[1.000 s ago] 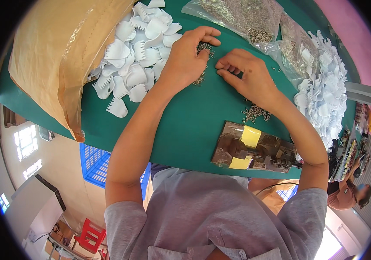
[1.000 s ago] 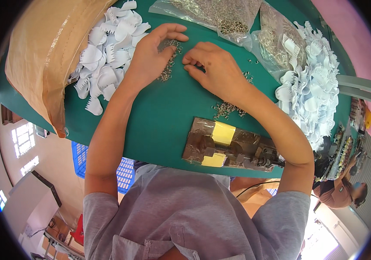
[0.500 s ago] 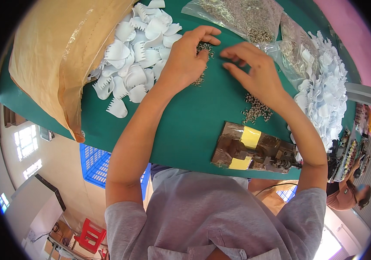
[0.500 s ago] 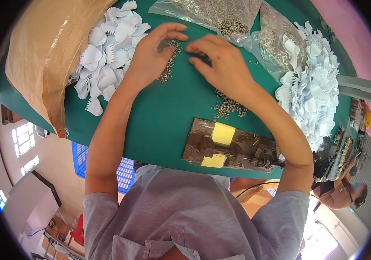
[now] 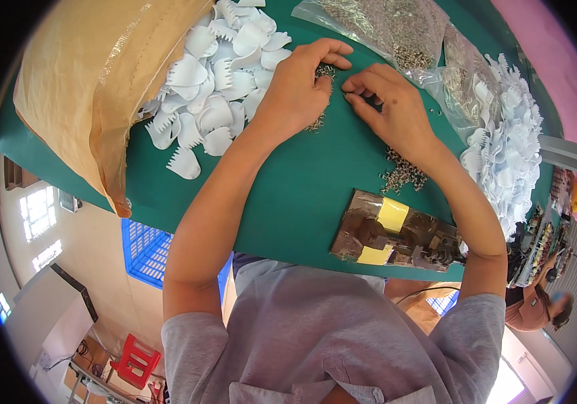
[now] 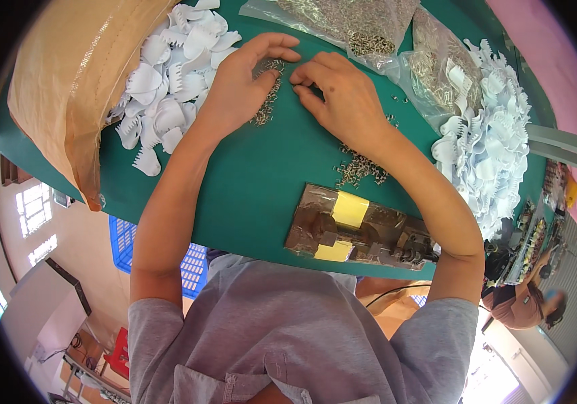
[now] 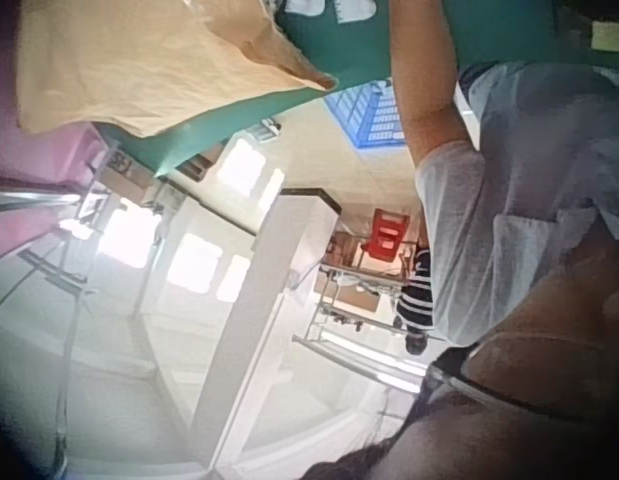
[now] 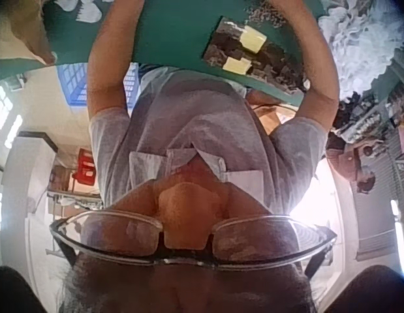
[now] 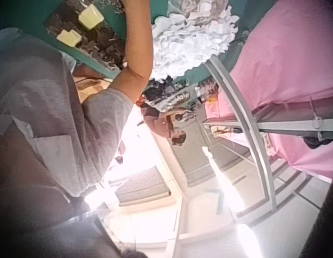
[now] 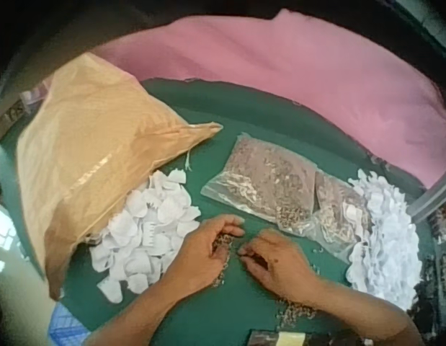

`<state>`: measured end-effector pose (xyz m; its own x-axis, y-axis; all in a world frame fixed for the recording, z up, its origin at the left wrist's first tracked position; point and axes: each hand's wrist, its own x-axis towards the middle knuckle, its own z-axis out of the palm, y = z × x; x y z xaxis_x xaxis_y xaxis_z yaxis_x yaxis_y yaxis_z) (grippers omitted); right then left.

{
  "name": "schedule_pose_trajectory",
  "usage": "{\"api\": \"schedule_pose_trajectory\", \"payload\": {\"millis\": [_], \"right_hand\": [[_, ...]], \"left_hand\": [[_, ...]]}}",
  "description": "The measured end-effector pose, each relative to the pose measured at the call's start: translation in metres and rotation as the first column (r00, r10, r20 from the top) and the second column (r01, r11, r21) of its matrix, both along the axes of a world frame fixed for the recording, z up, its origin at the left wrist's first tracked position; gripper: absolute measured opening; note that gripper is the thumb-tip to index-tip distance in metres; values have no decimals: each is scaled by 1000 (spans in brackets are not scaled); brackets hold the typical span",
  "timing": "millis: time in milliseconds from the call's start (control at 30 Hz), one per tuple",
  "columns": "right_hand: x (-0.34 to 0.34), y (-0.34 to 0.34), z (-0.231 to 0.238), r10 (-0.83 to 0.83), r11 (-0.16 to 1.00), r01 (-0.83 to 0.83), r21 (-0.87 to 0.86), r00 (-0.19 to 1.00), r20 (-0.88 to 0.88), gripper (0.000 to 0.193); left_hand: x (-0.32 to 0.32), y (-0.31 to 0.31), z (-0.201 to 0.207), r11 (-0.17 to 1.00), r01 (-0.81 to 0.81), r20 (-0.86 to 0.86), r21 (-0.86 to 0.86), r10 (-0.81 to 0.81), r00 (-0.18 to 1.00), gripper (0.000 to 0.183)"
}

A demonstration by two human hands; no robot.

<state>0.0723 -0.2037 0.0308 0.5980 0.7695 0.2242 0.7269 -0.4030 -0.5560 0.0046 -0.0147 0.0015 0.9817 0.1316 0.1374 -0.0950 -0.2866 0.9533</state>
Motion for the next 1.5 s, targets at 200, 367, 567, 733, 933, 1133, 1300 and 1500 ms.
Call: {"api": "schedule_pose_trajectory", "payload": {"millis": [200,367,567,733,933,1133,1300,1500], "right_hand": [[2,-2,8,-39,999,33,-38,988,-149,14],[3,-15,21,11,990,-38,-134,980,-197,14],[-5,-62,47,45,933,-101,-346,985,-167,14],[-9,-32,35,57,985,-77,-153,990,-132,17],[-7,12,2,63,998,-62,7,997,-39,21],[-3,-10,17,77,985,-92,-145,992,-104,22],[-8,-26,31,31,985,-56,-163,987,-155,24],[-11,-29,23,-8,996,0,-90,996,-93,22]], "left_hand": [[0,-1,2,1000,3,-3,-13,-3,1000,51],[0,1,1,999,12,-16,-36,-13,1000,51],[0,2,3,999,27,-46,-43,-29,999,52],[3,6,-4,999,38,13,14,-38,999,56],[5,0,-7,982,9,14,-191,-6,1000,64],[4,2,-9,998,1,75,-67,4,997,67],[4,3,-9,999,-2,68,-50,6,998,67],[3,2,-3,999,25,24,-24,-25,999,66]]}}
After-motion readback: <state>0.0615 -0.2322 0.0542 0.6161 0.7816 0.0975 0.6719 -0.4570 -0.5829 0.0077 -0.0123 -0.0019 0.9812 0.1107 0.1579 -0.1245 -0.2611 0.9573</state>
